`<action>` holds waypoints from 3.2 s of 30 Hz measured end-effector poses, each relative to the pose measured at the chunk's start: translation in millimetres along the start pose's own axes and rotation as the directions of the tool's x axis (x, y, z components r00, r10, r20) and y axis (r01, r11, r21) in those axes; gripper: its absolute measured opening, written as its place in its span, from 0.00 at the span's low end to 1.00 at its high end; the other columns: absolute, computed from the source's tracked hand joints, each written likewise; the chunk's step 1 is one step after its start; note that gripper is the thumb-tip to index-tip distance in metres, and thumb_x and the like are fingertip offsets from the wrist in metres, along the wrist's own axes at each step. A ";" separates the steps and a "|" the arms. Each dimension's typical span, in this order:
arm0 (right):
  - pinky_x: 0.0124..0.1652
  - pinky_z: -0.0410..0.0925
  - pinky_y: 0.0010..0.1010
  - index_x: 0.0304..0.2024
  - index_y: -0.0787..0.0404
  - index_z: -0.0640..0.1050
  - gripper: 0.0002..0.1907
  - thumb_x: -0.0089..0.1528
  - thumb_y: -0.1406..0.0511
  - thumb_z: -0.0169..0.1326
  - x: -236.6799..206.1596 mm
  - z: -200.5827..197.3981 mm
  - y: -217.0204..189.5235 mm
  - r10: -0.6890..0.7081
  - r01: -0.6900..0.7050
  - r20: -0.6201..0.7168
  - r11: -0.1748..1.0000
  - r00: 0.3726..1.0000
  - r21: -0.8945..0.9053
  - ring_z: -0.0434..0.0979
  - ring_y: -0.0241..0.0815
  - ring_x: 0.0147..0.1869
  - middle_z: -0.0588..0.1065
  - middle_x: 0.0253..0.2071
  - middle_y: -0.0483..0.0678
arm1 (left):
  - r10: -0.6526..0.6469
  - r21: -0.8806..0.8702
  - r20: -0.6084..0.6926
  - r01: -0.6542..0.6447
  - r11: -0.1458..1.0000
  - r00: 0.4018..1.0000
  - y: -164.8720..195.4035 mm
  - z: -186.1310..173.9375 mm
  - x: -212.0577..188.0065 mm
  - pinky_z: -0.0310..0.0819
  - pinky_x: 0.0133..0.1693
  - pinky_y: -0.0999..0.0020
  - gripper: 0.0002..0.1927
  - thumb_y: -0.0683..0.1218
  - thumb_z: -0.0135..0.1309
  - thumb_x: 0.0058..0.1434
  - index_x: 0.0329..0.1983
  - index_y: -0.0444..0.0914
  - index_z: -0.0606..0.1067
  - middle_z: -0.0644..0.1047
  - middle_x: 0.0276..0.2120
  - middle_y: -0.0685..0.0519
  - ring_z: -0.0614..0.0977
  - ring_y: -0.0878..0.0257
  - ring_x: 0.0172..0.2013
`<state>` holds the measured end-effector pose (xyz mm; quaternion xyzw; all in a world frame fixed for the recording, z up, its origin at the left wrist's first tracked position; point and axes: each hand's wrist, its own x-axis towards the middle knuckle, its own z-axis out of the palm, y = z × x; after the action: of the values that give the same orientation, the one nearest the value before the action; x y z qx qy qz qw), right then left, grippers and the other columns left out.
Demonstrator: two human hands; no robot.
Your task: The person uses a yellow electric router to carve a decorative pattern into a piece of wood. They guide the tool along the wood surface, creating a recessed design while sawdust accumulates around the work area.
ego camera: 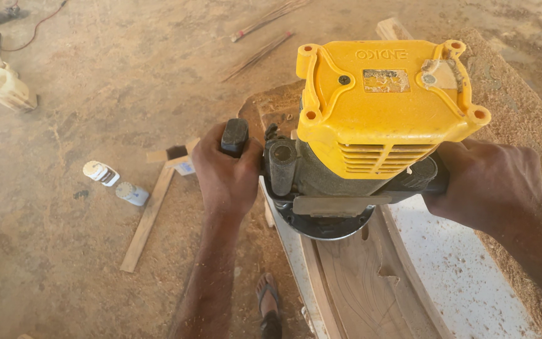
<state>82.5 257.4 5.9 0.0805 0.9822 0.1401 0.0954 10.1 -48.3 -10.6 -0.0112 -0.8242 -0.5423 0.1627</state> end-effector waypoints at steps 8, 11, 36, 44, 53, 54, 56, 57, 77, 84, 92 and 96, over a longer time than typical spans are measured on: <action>0.28 0.72 0.32 0.42 0.47 0.80 0.16 0.57 0.50 0.57 0.5 -0.1 -0.9 0.014 -0.014 -0.019 1.000 1.000 0.010 0.79 0.34 0.24 0.78 0.23 0.40 | -0.002 -0.016 0.005 0.002 1.000 1.000 1.5 -0.2 1.2 0.64 0.25 0.64 0.09 0.42 0.55 0.52 0.25 0.31 0.71 0.70 0.17 0.53 0.70 0.67 0.22; 0.29 0.73 0.35 0.41 0.49 0.80 0.16 0.56 0.50 0.57 0.2 -1.5 -0.6 0.012 -0.009 -0.052 0.998 0.999 0.056 0.80 0.37 0.24 0.78 0.23 0.42 | -0.001 -0.027 0.006 0.001 1.000 1.000 2.8 0.0 0.4 0.64 0.25 0.64 0.09 0.42 0.55 0.53 0.24 0.31 0.71 0.70 0.17 0.53 0.70 0.67 0.22; 0.30 0.74 0.37 0.36 0.48 0.82 0.12 0.55 0.52 0.57 1.6 6.4 4.8 -0.013 0.020 -0.100 0.997 0.995 0.071 0.80 0.40 0.25 0.78 0.20 0.42 | 0.011 -0.022 0.015 -0.011 1.000 1.000 4.5 -2.9 -2.8 0.63 0.25 0.64 0.08 0.42 0.55 0.53 0.24 0.32 0.70 0.70 0.16 0.53 0.69 0.66 0.21; 0.33 0.75 0.38 0.34 0.47 0.83 0.13 0.54 0.51 0.59 -0.3 8.3 5.9 0.001 0.001 -0.099 1.000 0.995 0.023 0.82 0.44 0.28 0.78 0.22 0.43 | 0.015 -0.005 0.019 -0.015 1.000 1.000 7.2 -4.2 -3.5 0.64 0.25 0.63 0.09 0.43 0.55 0.53 0.24 0.32 0.70 0.70 0.16 0.52 0.70 0.65 0.20; 0.33 0.76 0.36 0.39 0.45 0.82 0.16 0.52 0.50 0.60 0.1 4.5 5.1 0.016 -0.016 -0.074 1.000 0.997 0.001 0.82 0.42 0.28 0.79 0.23 0.41 | 0.030 0.030 0.005 -0.030 0.999 1.000 5.8 -3.3 -4.4 0.63 0.27 0.60 0.10 0.43 0.55 0.53 0.24 0.32 0.70 0.70 0.17 0.50 0.71 0.61 0.21; 0.32 0.76 0.35 0.40 0.44 0.82 0.16 0.53 0.49 0.59 0.3 3.5 3.8 0.024 -0.024 -0.048 1.000 0.999 -0.014 0.82 0.41 0.27 0.79 0.22 0.41 | 0.035 0.021 0.000 -0.035 0.999 0.999 5.6 -3.1 -4.8 0.63 0.27 0.60 0.10 0.43 0.55 0.53 0.24 0.32 0.70 0.70 0.17 0.51 0.71 0.61 0.22; 0.32 0.76 0.34 0.41 0.43 0.81 0.16 0.54 0.49 0.58 0.0 1.2 2.4 0.037 -0.038 -0.011 0.998 0.999 -0.041 0.82 0.39 0.27 0.79 0.22 0.40 | 0.050 0.016 -0.008 -0.050 0.999 0.999 5.5 -2.7 -5.5 0.64 0.27 0.60 0.09 0.43 0.55 0.53 0.25 0.32 0.70 0.70 0.18 0.50 0.71 0.61 0.22; 0.33 0.76 0.33 0.41 0.43 0.81 0.16 0.54 0.48 0.58 0.1 0.3 1.6 0.043 -0.043 -0.002 0.998 0.999 -0.053 0.83 0.38 0.27 0.79 0.21 0.40 | 0.062 0.021 -0.013 -0.062 0.998 0.998 5.4 -2.4 -5.4 0.64 0.27 0.61 0.09 0.43 0.55 0.53 0.25 0.32 0.70 0.70 0.18 0.50 0.71 0.61 0.22; 0.32 0.75 0.30 0.40 0.44 0.80 0.17 0.56 0.45 0.56 4.2 7.4 1.8 0.031 -0.034 -0.027 0.991 0.999 -0.126 0.80 0.34 0.26 0.77 0.21 0.38 | 0.002 -0.014 -0.004 -0.002 1.000 1.000 5.1 -1.2 -3.3 0.65 0.25 0.63 0.09 0.42 0.55 0.53 0.24 0.32 0.70 0.70 0.16 0.51 0.71 0.64 0.20; 0.32 0.75 0.29 0.41 0.44 0.80 0.17 0.57 0.46 0.55 4.1 6.3 0.0 0.038 -0.041 -0.029 0.992 0.999 -0.121 0.81 0.33 0.27 0.77 0.21 0.37 | 0.042 0.016 -0.017 -0.042 0.999 0.999 2.9 -0.8 -2.5 0.63 0.25 0.61 0.10 0.42 0.55 0.53 0.23 0.31 0.69 0.69 0.16 0.50 0.69 0.62 0.20; 0.33 0.74 0.30 0.38 0.44 0.81 0.15 0.57 0.47 0.55 1.4 -1.9 -3.6 0.062 -0.063 -0.008 0.993 0.998 -0.098 0.81 0.33 0.28 0.78 0.21 0.37 | 0.016 -0.023 -0.001 -0.016 1.000 1.000 4.3 -0.6 -1.6 0.64 0.25 0.63 0.08 0.42 0.55 0.53 0.24 0.32 0.72 0.71 0.16 0.52 0.71 0.64 0.20; 0.33 0.74 0.29 0.38 0.45 0.81 0.15 0.57 0.47 0.55 -0.4 1.1 -1.4 0.025 -0.031 -0.082 0.997 0.996 -0.075 0.81 0.34 0.29 0.78 0.22 0.38 | -0.032 -0.091 0.030 0.035 0.995 0.999 5.4 0.0 -1.7 0.66 0.24 0.65 0.07 0.42 0.55 0.53 0.25 0.32 0.72 0.72 0.17 0.54 0.73 0.66 0.20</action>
<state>82.9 256.3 4.5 0.0850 0.9780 0.1820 0.0567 12.7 -45.8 -6.3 -0.0124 -0.8007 -0.5820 0.1413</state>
